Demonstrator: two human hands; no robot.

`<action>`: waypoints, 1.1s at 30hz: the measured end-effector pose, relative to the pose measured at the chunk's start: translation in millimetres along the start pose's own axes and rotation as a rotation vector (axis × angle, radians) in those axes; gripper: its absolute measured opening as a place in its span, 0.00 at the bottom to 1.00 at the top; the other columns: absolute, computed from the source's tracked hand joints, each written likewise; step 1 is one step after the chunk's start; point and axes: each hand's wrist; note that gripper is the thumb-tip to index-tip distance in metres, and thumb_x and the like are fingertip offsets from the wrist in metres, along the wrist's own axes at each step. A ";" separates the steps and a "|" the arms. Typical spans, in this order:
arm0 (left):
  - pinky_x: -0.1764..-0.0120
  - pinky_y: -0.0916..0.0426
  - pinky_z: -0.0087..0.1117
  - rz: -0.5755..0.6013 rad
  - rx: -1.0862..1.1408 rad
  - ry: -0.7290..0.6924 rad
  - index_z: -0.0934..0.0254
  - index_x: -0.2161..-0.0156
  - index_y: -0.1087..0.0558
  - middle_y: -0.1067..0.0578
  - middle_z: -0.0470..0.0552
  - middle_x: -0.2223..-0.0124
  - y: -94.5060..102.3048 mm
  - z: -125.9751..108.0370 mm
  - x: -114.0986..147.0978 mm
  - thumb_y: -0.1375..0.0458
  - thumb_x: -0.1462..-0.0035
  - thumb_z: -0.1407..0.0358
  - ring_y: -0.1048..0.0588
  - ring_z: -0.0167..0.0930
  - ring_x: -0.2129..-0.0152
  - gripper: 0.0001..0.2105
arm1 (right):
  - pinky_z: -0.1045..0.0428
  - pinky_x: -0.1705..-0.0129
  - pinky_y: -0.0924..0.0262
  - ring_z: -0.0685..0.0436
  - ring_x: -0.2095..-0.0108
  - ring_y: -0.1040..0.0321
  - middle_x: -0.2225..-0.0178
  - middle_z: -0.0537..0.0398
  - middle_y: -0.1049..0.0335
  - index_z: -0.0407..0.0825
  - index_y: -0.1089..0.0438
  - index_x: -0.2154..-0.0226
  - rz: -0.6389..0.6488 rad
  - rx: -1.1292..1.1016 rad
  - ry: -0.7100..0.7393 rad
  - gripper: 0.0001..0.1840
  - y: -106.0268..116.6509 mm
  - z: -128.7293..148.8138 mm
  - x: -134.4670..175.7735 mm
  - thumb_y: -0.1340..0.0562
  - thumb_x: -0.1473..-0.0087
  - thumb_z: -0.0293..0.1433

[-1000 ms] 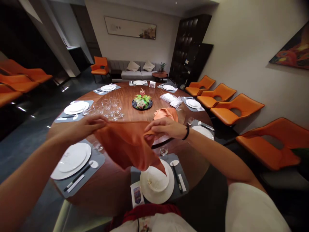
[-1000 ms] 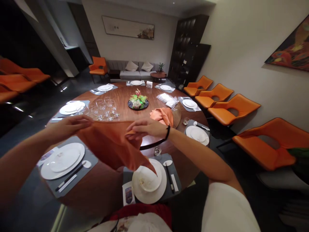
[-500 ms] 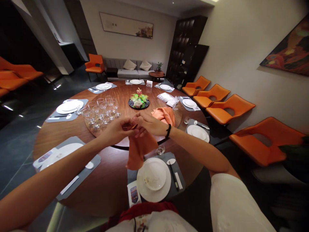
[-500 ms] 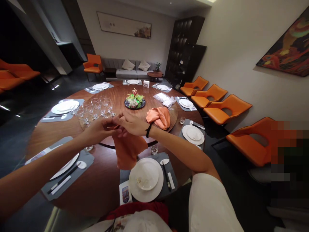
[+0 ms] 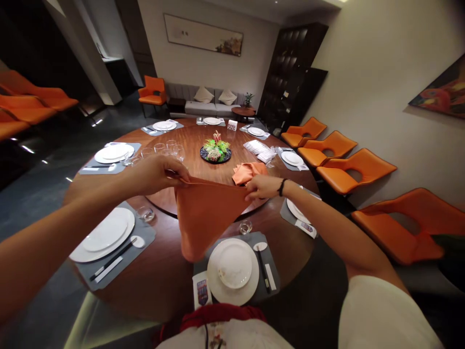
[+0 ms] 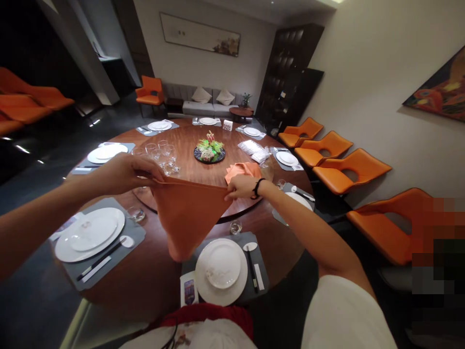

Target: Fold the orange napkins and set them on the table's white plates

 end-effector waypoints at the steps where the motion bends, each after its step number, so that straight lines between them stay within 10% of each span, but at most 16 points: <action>1: 0.63 0.32 0.31 -0.015 -0.047 0.045 0.59 0.70 0.20 0.21 0.48 0.68 1.7 7.9 -0.7 0.36 0.55 0.57 0.25 0.31 0.70 0.09 | 0.56 0.72 0.50 0.54 0.78 0.42 0.81 0.58 0.32 0.44 0.27 0.79 -0.057 0.030 0.025 0.21 10.7 0.4 2.2 0.38 0.45 0.42; 7: 0.66 0.34 0.28 0.117 -0.078 0.245 0.60 0.70 0.21 0.21 0.46 0.72 -8.9 41.8 -7.5 0.37 0.57 0.60 0.24 0.30 0.72 0.09 | 0.55 0.69 0.49 0.53 0.75 0.39 0.76 0.56 0.28 0.44 0.25 0.76 -0.389 0.036 0.111 0.20 51.4 22.0 4.6 0.38 0.45 0.43; 16: 0.74 0.36 0.26 0.153 0.217 0.331 0.60 0.75 0.24 0.22 0.46 0.75 -26.2 36.2 -14.3 0.33 0.62 0.55 0.25 0.30 0.75 0.11 | 0.54 0.66 0.45 0.49 0.70 0.34 0.72 0.58 0.25 0.49 0.23 0.75 -0.457 0.019 -0.006 0.15 66.4 12.7 4.0 0.36 0.49 0.43; 28: 0.74 0.37 0.27 -0.177 0.385 0.326 0.62 0.72 0.32 0.26 0.45 0.74 -2.7 54.8 -68.6 0.29 0.67 0.61 0.28 0.27 0.75 0.18 | 0.54 0.69 0.44 0.49 0.70 0.35 0.73 0.55 0.29 0.44 0.25 0.72 -0.634 -0.082 -0.039 0.13 102.5 -37.7 -11.8 0.31 0.54 0.39; 33: 0.74 0.36 0.28 0.123 0.180 0.378 0.63 0.70 0.30 0.26 0.47 0.73 -18.3 93.4 -131.3 0.34 0.62 0.63 0.27 0.30 0.75 0.13 | 0.55 0.67 0.41 0.49 0.69 0.32 0.69 0.54 0.26 0.45 0.27 0.59 -0.550 0.041 -0.135 0.25 104.4 -104.4 -84.5 0.26 0.62 0.30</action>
Point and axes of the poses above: each hand's wrist, its own x-axis away from the middle knuckle, its own y-axis out of the back of the hand, z = x × y
